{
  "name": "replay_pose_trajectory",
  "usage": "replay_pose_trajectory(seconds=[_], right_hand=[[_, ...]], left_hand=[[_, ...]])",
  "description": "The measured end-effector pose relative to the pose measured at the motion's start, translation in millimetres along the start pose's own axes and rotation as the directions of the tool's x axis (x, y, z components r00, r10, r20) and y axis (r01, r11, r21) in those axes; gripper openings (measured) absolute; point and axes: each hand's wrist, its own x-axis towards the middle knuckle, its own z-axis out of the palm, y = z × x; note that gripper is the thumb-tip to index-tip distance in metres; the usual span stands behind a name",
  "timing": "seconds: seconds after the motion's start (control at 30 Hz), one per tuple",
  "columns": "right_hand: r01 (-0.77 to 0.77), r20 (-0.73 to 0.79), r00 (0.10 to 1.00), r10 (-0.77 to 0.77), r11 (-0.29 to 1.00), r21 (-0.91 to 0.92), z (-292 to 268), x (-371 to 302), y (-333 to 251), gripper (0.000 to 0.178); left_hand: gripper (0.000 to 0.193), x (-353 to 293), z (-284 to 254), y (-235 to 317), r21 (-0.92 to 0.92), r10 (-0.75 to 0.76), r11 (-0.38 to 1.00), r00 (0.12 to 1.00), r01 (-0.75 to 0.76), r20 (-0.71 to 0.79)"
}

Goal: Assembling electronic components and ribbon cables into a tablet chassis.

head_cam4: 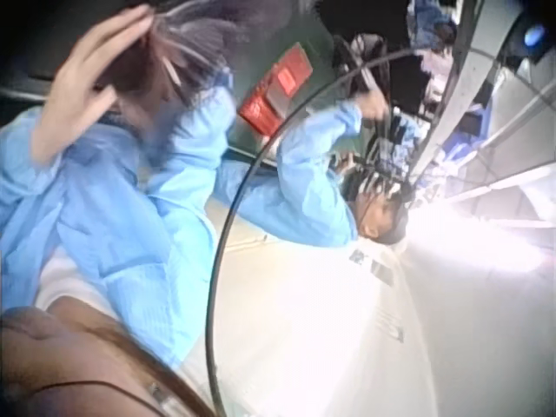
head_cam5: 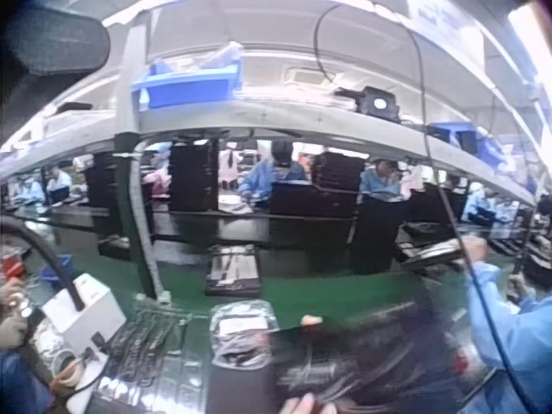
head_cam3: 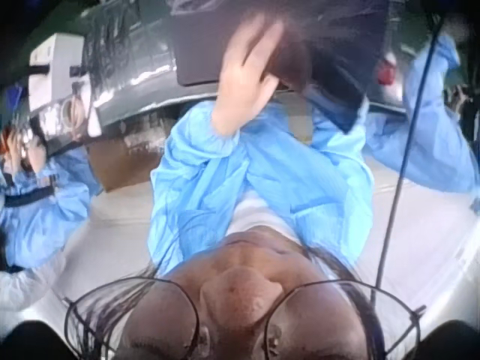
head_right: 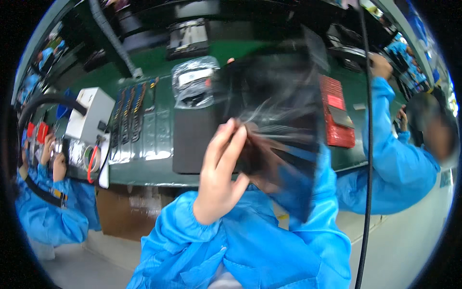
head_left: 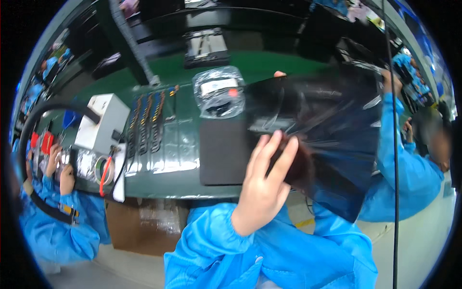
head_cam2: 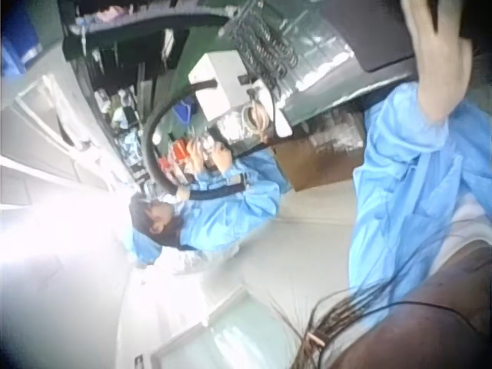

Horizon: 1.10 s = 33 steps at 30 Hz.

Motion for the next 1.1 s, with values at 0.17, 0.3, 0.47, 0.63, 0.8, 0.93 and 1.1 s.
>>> replay_pose_trajectory(seconds=[0.17,0.3,0.47,0.63,0.8,0.93,1.1], right_hand=[[-0.164,0.521,0.852,0.046,0.97,0.182,-19.4,-11.2,-90.1,0.038],[-0.232,0.761,0.64,0.105,0.971,0.061,14.0,-27.8,-91.9,0.043],[-0.156,0.741,0.669,0.064,0.986,0.056,24.2,-47.3,-97.3,0.039],[-0.077,0.684,0.727,0.063,0.997,-0.01,25.6,-62.0,-105.5,0.049],[0.001,0.673,0.738,-0.037,0.999,0.054,20.9,-63.4,-84.7,0.051],[0.026,0.607,0.788,-0.105,0.99,0.138,-4.1,-65.8,-73.8,0.047],[-0.591,0.538,0.648,0.539,0.801,-0.091,-42.1,-131.1,-75.1,0.044]], left_hand=[[0.032,-22.7,41.4,-27.1,-0.767,-0.534,0.421,0.816,0.485,0.223],[0.015,-38.1,61.1,-36.6,-0.936,-0.657,-0.139,0.677,0.324,0.331],[0.014,-55.7,65.3,-48.1,-0.935,-0.671,-0.263,0.651,0.238,0.355],[0.031,-67.1,-10.2,-50.1,-0.534,-0.346,-0.614,0.41,0.582,0.844],[0.039,-74.6,-70.4,-39.6,-0.29,-0.48,0.759,0.801,0.584,0.358],[0.042,-69.0,-79.6,-61.9,0.471,-0.33,0.822,0.942,0.321,-0.068],[0.048,-70.3,-81.9,-75.9,0.45,-0.429,0.82,0.9,0.353,0.077]])
